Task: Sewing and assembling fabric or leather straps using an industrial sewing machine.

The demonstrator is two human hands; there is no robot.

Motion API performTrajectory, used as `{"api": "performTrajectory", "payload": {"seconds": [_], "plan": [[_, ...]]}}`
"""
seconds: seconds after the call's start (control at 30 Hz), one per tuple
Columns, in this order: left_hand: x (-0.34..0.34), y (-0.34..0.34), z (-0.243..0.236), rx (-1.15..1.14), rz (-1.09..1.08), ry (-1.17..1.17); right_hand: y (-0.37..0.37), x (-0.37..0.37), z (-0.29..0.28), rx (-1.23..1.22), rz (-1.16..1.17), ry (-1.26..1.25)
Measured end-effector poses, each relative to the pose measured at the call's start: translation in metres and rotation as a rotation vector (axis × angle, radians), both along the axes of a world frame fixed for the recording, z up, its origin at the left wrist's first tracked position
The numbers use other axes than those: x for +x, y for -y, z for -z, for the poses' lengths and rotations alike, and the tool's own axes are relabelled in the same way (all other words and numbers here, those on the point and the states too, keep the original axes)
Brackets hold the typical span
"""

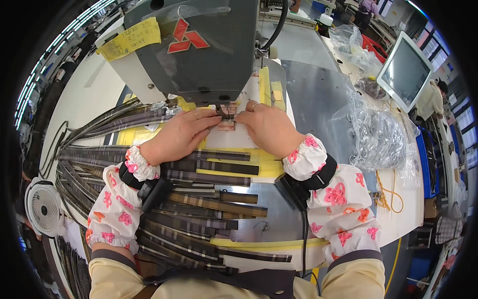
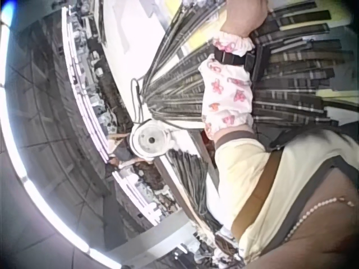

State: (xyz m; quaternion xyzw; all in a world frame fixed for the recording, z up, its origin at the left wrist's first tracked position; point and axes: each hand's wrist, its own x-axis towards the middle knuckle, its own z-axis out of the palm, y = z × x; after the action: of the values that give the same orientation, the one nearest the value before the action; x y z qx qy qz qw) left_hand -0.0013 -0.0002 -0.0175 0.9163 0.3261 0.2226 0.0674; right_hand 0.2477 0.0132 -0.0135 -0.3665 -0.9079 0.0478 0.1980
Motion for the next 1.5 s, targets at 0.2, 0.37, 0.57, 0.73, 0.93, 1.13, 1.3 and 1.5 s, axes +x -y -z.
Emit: {"api": "performTrajectory", "payload": {"seconds": [0.2, 0.37, 0.57, 0.73, 0.93, 1.13, 1.3, 1.5], "plan": [[0.005, -0.002, 0.0, 0.014, 0.042, -0.004, -0.001, 0.006, 0.002, -0.032, -0.067, -0.079], [0.006, -0.003, -0.001, 0.037, 0.035, 0.071, 0.002, -0.002, -0.001, 0.013, -0.078, 0.049], [0.008, -0.006, 0.001, 0.029, -0.01, 0.053, -0.009, -0.006, 0.005, -0.019, 0.004, -0.085], [0.006, 0.009, -0.018, -0.234, 0.042, 0.226, 0.036, -0.015, -0.019, -0.147, -0.306, -0.165], [-0.007, 0.005, -0.03, -0.344, 0.173, -0.016, 0.038, -0.017, -0.018, -0.123, -0.363, -0.189], [-0.002, -0.004, -0.001, -0.045, 0.06, 0.102, -0.003, 0.004, 0.0, -0.1, -0.14, -0.173], [-0.001, -0.01, 0.003, 0.008, 0.03, 0.035, -0.012, 0.005, 0.0, -0.07, -0.127, -0.146], [0.0, -0.017, 0.004, -0.04, 0.056, 0.025, -0.005, -0.004, 0.005, 0.021, -0.135, -0.141]]}}
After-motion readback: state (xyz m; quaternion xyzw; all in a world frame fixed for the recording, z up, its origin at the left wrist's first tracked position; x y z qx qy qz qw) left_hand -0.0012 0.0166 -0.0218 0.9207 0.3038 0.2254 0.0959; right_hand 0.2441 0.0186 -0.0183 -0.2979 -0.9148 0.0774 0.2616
